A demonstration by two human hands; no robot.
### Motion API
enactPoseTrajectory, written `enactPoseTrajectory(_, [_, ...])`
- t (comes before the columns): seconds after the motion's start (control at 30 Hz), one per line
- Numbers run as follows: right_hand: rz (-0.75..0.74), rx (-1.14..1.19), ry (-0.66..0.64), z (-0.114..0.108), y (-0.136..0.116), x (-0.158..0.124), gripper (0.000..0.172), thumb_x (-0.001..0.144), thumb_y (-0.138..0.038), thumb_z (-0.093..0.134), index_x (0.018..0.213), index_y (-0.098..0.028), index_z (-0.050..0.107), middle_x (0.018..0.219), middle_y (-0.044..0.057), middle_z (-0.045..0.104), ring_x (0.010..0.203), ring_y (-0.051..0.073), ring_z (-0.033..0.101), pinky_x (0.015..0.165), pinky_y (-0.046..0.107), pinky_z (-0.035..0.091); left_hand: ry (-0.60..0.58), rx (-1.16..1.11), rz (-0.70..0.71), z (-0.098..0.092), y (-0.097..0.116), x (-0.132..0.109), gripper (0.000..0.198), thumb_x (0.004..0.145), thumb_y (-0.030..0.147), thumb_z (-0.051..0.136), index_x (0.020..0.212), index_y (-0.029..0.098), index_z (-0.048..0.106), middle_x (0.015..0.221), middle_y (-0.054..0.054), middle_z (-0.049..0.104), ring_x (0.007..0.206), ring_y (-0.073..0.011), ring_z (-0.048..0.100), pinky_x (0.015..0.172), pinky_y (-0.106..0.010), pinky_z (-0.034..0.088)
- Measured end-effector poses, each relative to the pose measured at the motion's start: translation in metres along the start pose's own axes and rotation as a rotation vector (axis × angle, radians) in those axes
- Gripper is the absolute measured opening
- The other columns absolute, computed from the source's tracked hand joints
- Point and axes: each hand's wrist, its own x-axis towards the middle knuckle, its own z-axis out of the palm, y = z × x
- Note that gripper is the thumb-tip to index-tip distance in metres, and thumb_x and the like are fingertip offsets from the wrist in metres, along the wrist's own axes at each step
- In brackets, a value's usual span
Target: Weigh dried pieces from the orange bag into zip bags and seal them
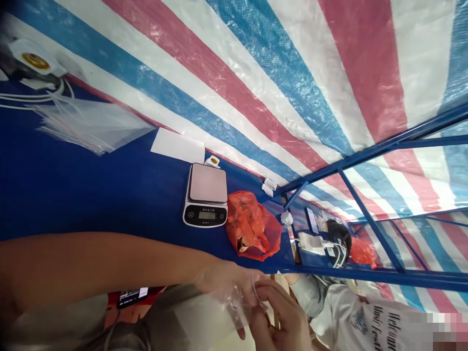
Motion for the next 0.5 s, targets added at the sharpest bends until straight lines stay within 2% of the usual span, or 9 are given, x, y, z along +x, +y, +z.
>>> enactPoseTrajectory(0.07, [0.068, 0.058, -0.050, -0.003, -0.007, 0.002, 0.031, 0.092, -0.048, 0.065, 0.084, -0.021, 0.077, 0.076, 0.008, 0.073, 0.065, 0.021, 0.069, 0.060, 0.028, 0.059, -0.067, 0.021, -0.033, 0.001, -0.002, 0.000, 0.037, 0.064, 0.021, 0.073, 0.099, 0.012, 0.064, 0.107, -0.007, 0.062, 0.085, -0.0185, 0.069, 0.082, -0.042, 0.053])
enactPoseTrajectory(0.13, [0.102, 0.094, -0.042, -0.012, -0.007, 0.003, 0.034, 0.093, -0.051, 0.063, 0.083, -0.021, 0.076, 0.069, 0.006, 0.071, 0.056, 0.019, 0.065, 0.053, 0.026, 0.055, -0.137, 0.048, -0.046, 0.000, -0.007, 0.000, 0.037, 0.064, 0.020, 0.072, 0.100, 0.012, 0.064, 0.114, -0.007, 0.060, 0.084, -0.0177, 0.069, 0.084, -0.040, 0.052])
enactPoseTrajectory(0.27, [0.135, 0.111, 0.034, -0.036, -0.009, -0.001, 0.037, 0.093, -0.054, 0.061, 0.077, -0.024, 0.075, 0.068, 0.006, 0.070, 0.061, 0.021, 0.067, 0.055, 0.026, 0.056, -0.234, 0.166, -0.136, -0.006, -0.013, -0.002, 0.051, 0.056, 0.017, 0.075, 0.106, 0.014, 0.063, 0.108, -0.004, 0.063, 0.083, -0.0185, 0.069, 0.081, -0.038, 0.053])
enactPoseTrajectory(0.33, [0.156, 0.099, 0.093, -0.043, -0.014, -0.004, 0.035, 0.093, -0.053, 0.061, 0.080, -0.025, 0.076, 0.070, 0.006, 0.072, 0.062, 0.021, 0.067, 0.056, 0.026, 0.056, -0.217, 0.214, -0.182, -0.010, -0.010, -0.007, 0.054, 0.058, 0.019, 0.079, 0.109, 0.016, 0.062, 0.107, -0.004, 0.064, 0.086, -0.0187, 0.069, 0.081, -0.038, 0.055])
enactPoseTrajectory(0.4, [0.161, 0.080, 0.094, -0.044, -0.020, -0.005, 0.033, 0.092, -0.053, 0.063, 0.083, -0.025, 0.077, 0.077, 0.006, 0.074, 0.066, 0.021, 0.068, 0.059, 0.026, 0.057, -0.160, 0.202, -0.126, -0.012, -0.002, -0.012, 0.052, 0.067, 0.025, 0.078, 0.115, 0.018, 0.059, 0.110, -0.003, 0.064, 0.090, -0.0178, 0.070, 0.083, -0.038, 0.056])
enactPoseTrajectory(0.5, [0.134, 0.077, -0.056, -0.032, -0.028, -0.003, 0.036, 0.092, -0.054, 0.064, 0.077, -0.023, 0.075, 0.075, 0.006, 0.073, 0.068, 0.021, 0.068, 0.064, 0.027, 0.057, -0.064, 0.159, 0.064, -0.009, 0.009, -0.018, 0.047, 0.074, 0.029, 0.076, 0.116, 0.017, 0.057, 0.102, 0.000, 0.065, 0.085, -0.0142, 0.070, 0.084, -0.035, 0.056])
